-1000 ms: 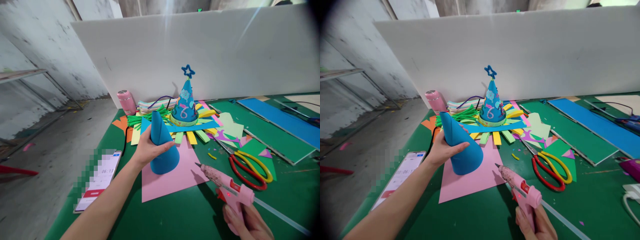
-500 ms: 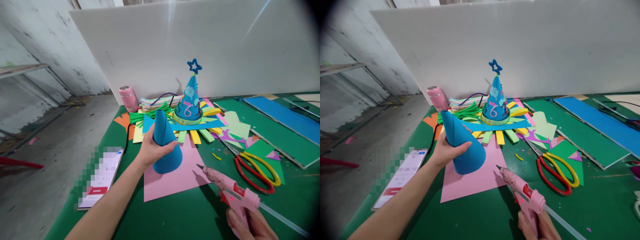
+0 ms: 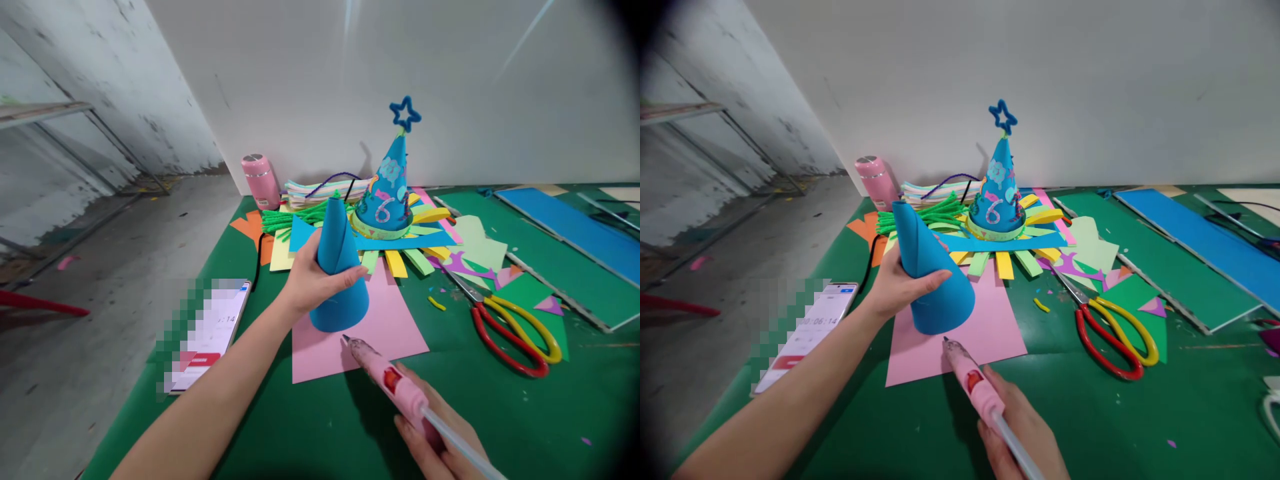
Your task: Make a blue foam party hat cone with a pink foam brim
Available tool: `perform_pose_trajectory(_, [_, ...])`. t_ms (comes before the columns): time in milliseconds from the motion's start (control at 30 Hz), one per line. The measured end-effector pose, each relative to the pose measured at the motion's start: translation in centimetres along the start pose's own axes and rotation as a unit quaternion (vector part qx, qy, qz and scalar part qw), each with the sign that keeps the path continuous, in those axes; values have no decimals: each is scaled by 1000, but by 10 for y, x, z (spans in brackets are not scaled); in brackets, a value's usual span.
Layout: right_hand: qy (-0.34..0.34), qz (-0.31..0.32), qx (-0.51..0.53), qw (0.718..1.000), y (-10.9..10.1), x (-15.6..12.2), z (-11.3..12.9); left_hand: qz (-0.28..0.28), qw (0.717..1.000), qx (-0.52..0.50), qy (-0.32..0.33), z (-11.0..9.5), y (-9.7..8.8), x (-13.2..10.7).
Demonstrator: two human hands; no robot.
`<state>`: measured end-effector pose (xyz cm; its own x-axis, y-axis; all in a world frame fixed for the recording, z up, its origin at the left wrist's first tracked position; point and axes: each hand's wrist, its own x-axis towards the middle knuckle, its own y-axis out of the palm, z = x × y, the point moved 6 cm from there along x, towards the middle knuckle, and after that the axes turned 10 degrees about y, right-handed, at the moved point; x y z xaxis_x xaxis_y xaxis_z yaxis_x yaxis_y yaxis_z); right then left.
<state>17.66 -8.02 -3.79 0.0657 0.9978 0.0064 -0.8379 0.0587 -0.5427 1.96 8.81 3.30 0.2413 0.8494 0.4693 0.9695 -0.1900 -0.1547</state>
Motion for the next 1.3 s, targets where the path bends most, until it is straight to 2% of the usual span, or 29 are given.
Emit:
perform_pose_trajectory(167, [-82,52,-48,994,18,0,1,7,1000,17,13,-1,-2,1])
perform_pose_trajectory(300, [-76,105,-56,990,26,-1,-6,7,1000,24,8,2,-4,1])
perform_pose_trajectory(600, [-65,116,-71,989,30,-2,-7,8,1000,22,3,3,-3,1])
perform_pose_trajectory(767, [-119,95,-64,986,25,1,8,14,1000,16,-1,2,-3,1])
perform_pose_trajectory(867, [-122,95,-70,986,23,3,12,17,1000,10,-6,3,-2,2])
perform_pose_trajectory(1100, [-108,106,-64,986,23,2,11,20,1000,1,10,1,-2,3])
perform_pose_trajectory(1300, [-119,103,-73,985,26,-1,7,22,1000,0,-9,5,-4,3])
